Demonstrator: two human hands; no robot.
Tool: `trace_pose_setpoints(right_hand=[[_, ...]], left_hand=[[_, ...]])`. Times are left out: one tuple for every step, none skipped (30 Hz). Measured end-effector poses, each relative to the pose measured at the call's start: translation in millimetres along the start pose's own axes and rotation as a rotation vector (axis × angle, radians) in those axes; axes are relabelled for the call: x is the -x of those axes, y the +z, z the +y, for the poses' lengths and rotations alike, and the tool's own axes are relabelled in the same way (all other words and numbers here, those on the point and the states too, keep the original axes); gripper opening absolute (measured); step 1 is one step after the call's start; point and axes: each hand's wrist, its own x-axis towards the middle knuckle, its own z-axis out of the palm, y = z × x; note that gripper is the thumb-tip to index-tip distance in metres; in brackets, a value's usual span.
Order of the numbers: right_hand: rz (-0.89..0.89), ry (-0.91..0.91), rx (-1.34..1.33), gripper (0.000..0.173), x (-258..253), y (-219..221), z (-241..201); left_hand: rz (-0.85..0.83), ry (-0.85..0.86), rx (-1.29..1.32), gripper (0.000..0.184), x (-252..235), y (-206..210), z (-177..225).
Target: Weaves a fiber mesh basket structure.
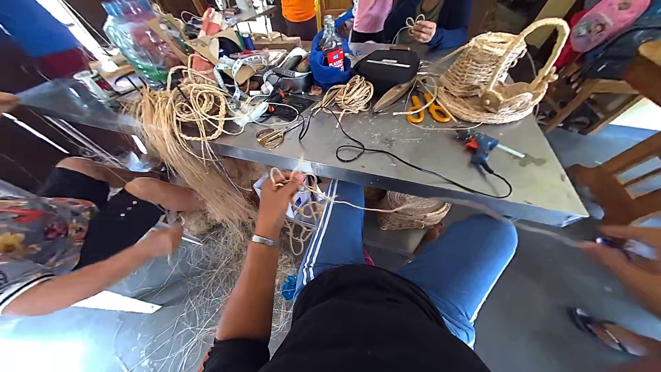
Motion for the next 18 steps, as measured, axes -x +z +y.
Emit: trace_pose_setpoints(right_hand=[[0.008,-0.093,0.002,0.053,-9,13,-28],[0.074,-0.202,-0.036,0.052,-17,30,-58],[0.132,-0.303,-0.118,0.045,-25,48,-90],[0.16,-0.389,-0.227,0.037,-33,68,-120],[0.162,-0.461,-0.326,0.031,-41,88,-146],[0.155,-0.514,-0.398,0.027,-49,108,-168],[0.142,-0.538,-0.442,0.027,-57,126,-185],[0.134,-0.54,-0.462,0.03,-64,140,-197],[0.134,-0.536,-0.464,0.032,-71,151,-205],[0.147,-0.531,-0.458,0.032,-76,159,-210],[0.161,-0.523,-0.458,0.028,-79,164,-213],[0.165,-0.513,-0.467,0.022,-81,167,-214],[0.164,-0.508,-0.475,0.018,-82,169,-215],[0.159,-0.506,-0.478,0.014,-82,169,-214],[0.153,-0.51,-0.472,0.012,-81,168,-214],[0.151,-0.523,-0.458,0.011,-80,167,-213],[0.148,-0.545,-0.445,0.01,-78,165,-213],[0.14,-0.57,-0.434,0.01,-75,163,-212]], left_hand=[[-0.068,0.016,0.033,0.013,5,13,6],[-0.137,0.029,0.039,0.012,11,25,12],[-0.192,0.038,0.042,0.013,17,36,19],[-0.231,0.049,0.047,0.012,21,46,24],[-0.261,0.062,0.05,0.011,25,54,28],[-0.281,0.079,0.053,0.01,28,61,32],[-0.291,0.098,0.05,0.01,30,66,35],[-0.295,0.12,0.043,0.01,31,69,36],[-0.297,0.137,0.035,0.01,33,71,37],[-0.292,0.147,0.025,0.01,34,72,38],[-0.289,0.157,0.019,0.011,35,73,39],[-0.289,0.168,0.017,0.012,36,73,38],[-0.288,0.177,0.015,0.013,36,73,37],[-0.29,0.181,0.013,0.014,36,72,36],[-0.289,0.179,0.015,0.014,37,72,34],[-0.289,0.171,0.023,0.015,37,72,33],[-0.29,0.161,0.036,0.016,37,73,32],[-0.294,0.152,0.055,0.017,37,73,30]])
